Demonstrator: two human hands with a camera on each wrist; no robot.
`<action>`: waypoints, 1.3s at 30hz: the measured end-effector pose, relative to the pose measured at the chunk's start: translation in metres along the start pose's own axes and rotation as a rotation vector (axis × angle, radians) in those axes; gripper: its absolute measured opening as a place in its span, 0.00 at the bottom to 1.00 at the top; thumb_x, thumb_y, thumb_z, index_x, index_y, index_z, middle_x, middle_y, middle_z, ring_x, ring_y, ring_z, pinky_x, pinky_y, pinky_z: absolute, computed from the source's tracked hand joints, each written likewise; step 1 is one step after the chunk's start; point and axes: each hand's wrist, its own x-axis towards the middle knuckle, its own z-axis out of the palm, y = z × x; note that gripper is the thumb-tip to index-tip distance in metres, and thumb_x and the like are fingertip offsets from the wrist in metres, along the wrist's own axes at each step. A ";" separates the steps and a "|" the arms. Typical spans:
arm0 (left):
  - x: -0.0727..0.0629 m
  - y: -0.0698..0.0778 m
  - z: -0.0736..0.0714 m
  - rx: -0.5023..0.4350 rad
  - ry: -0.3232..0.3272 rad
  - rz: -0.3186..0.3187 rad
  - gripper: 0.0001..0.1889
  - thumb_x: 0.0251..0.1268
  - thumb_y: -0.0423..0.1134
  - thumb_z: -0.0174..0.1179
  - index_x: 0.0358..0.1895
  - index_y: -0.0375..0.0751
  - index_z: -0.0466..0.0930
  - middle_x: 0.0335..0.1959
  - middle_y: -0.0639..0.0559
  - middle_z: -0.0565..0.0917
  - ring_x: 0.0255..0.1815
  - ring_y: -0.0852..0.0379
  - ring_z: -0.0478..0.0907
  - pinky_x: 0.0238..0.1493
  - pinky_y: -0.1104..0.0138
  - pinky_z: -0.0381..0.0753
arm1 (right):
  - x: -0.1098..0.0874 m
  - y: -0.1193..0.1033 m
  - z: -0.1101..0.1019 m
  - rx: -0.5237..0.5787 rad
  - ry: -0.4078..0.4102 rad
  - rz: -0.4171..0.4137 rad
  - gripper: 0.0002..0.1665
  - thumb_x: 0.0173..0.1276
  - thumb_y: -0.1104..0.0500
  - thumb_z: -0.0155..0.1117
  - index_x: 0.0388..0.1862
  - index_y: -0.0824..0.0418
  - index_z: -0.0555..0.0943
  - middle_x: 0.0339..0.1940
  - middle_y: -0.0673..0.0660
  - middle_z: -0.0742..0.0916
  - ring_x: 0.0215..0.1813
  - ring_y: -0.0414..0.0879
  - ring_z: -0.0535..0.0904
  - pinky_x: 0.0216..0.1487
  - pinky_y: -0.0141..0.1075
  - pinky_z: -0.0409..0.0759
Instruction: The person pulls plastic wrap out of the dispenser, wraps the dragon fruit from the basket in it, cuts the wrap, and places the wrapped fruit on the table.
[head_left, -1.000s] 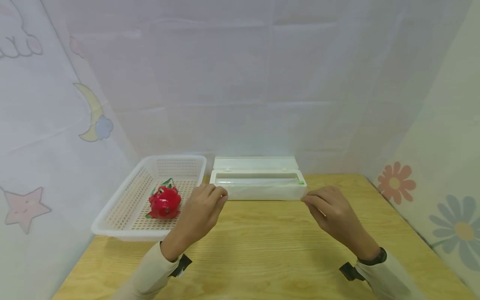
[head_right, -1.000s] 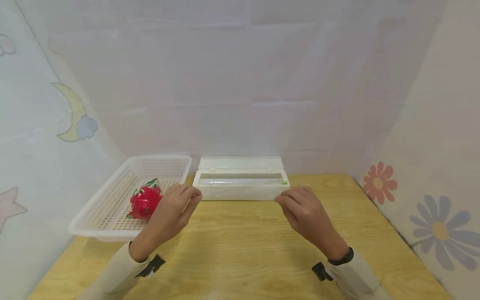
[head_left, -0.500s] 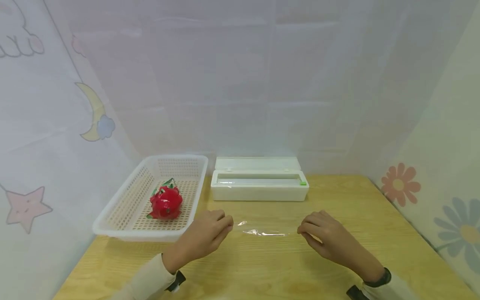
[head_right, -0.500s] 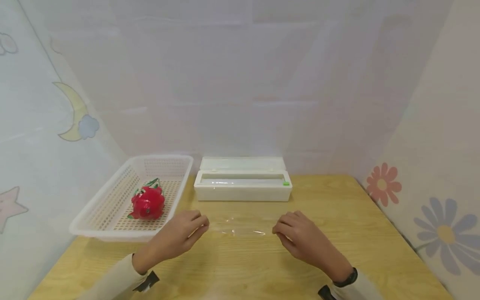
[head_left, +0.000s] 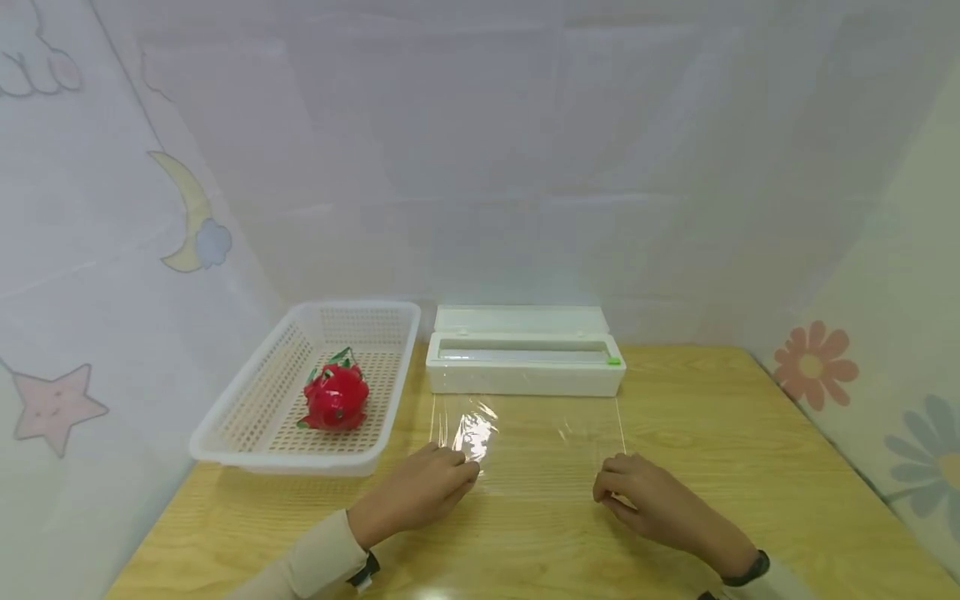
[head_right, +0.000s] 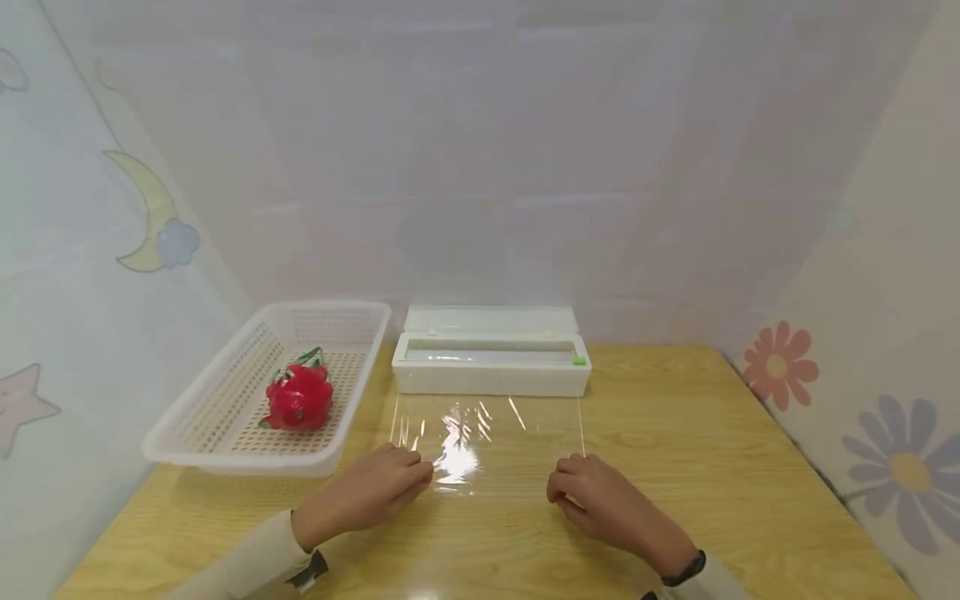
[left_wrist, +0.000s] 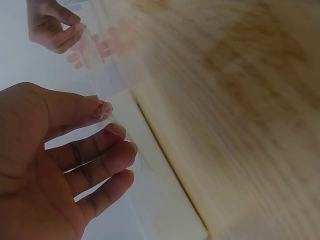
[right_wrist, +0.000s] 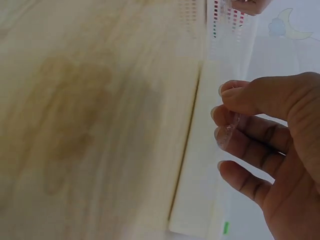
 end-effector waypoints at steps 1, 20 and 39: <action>-0.001 0.000 0.002 0.004 -0.002 0.002 0.07 0.71 0.39 0.60 0.33 0.49 0.75 0.24 0.61 0.73 0.26 0.64 0.67 0.34 0.71 0.68 | -0.001 0.000 0.002 0.012 -0.016 0.018 0.19 0.50 0.71 0.78 0.32 0.50 0.82 0.33 0.40 0.80 0.35 0.33 0.75 0.35 0.30 0.78; -0.006 -0.001 0.021 0.185 -0.085 0.053 0.02 0.68 0.40 0.63 0.35 0.51 0.80 0.30 0.61 0.81 0.32 0.62 0.75 0.35 0.72 0.71 | -0.011 0.010 0.025 0.092 -0.097 0.173 0.14 0.60 0.68 0.73 0.34 0.49 0.83 0.36 0.40 0.79 0.37 0.30 0.73 0.33 0.28 0.77; -0.014 0.014 0.016 0.476 0.047 0.105 0.02 0.63 0.40 0.62 0.37 0.52 0.80 0.28 0.61 0.81 0.32 0.61 0.74 0.36 0.70 0.70 | -0.009 0.000 0.021 -0.021 -0.026 0.174 0.09 0.64 0.63 0.70 0.42 0.52 0.87 0.40 0.40 0.85 0.43 0.38 0.80 0.42 0.37 0.82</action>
